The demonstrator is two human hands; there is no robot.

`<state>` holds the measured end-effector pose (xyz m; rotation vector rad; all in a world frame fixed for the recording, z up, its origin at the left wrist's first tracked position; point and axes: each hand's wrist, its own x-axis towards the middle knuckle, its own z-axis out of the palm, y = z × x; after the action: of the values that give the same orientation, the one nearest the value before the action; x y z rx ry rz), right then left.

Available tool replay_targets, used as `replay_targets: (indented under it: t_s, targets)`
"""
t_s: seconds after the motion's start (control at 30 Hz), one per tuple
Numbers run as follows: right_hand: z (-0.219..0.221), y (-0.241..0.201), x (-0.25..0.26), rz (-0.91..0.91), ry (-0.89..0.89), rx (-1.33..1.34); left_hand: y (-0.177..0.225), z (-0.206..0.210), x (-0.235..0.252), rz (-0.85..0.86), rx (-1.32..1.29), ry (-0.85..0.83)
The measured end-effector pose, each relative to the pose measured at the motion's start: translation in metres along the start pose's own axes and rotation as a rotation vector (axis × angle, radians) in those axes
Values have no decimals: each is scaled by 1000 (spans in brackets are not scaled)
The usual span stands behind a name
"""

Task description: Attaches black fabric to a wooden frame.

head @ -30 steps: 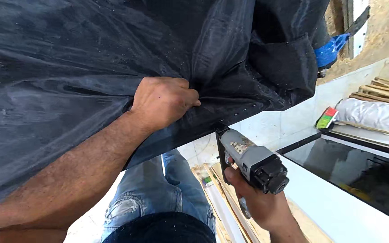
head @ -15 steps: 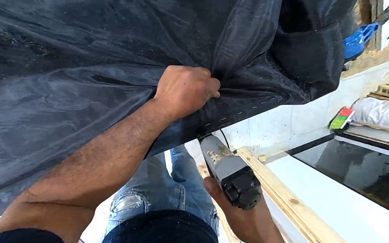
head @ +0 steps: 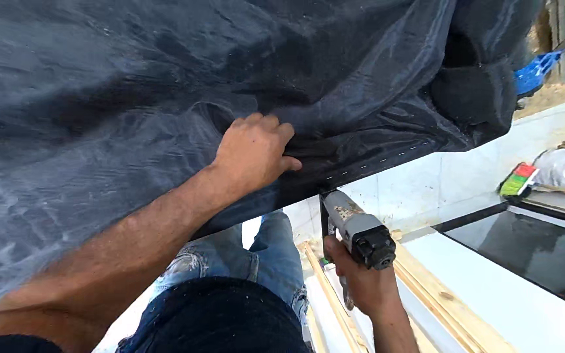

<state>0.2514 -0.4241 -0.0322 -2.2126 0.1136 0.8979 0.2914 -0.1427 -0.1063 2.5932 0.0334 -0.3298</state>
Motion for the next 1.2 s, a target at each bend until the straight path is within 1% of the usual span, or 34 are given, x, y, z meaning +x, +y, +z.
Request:
replay_targets:
  t_s: [0.07,0.13,0.2,0.27,0.4,0.47,0.57,0.83,0.97,1.1,1.2]
  targets:
    - [5,0,-4,7,16,30,-10,15,-13,72,4,90]
    - [8,-1,-5,-5,29,57,-15,27,-14,137,3,209]
    - [8,-3,-5,9,32,69,-17,33,-14,194,16,265]
    - [6,-1,-4,22,29,92,-22,32,-14,259,34,278]
    - [5,2,-2,13,28,109,-46,18,-12,380,-7,244]
    - [2,1,-1,27,19,105,-56,17,-8,456,-21,280]
    - [2,2,-1,0,-10,122,-65,19,0,544,-56,322]
    - [13,2,-7,-53,-40,125,-64,18,3,493,34,286]
    - [27,-1,-14,-90,-75,147,-64,18,5,491,32,271]
    - [47,-5,-28,-117,-97,109,-66,16,6,493,39,251]
    - [62,-11,-36,-124,-147,57,-66,16,7,500,39,255]
